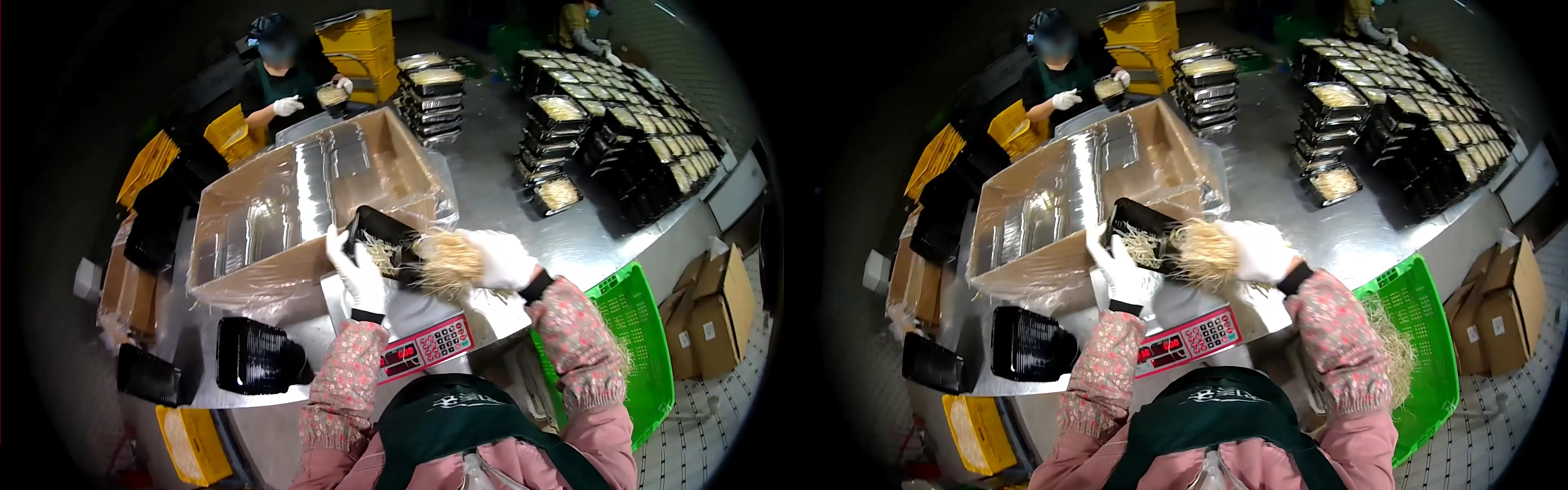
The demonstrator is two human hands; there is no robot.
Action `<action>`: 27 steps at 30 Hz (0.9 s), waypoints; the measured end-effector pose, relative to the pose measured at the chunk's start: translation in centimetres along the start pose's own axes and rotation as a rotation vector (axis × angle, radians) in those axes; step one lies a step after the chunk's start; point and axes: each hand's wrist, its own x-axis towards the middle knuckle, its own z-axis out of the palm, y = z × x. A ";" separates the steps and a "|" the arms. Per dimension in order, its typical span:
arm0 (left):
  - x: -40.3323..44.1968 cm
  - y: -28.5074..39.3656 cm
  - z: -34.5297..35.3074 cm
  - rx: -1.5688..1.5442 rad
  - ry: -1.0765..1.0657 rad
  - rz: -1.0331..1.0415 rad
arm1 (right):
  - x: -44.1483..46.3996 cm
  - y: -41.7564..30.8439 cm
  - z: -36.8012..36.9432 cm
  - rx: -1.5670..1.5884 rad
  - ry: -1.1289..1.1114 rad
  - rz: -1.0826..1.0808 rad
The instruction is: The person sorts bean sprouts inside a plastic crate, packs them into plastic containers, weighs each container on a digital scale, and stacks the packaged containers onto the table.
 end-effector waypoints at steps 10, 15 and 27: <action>-7.1 -0.4 1.0 0.175 -0.309 0.103 | 7.9 -6.3 5.7 -0.321 0.002 -0.296; -9.1 -3.6 -3.9 0.310 -0.349 -0.182 | 7.5 -6.1 12.0 -0.213 -0.058 -0.434; -7.0 -1.2 -4.4 1.191 -0.480 0.441 | 7.1 -4.4 16.2 0.122 -0.271 -0.278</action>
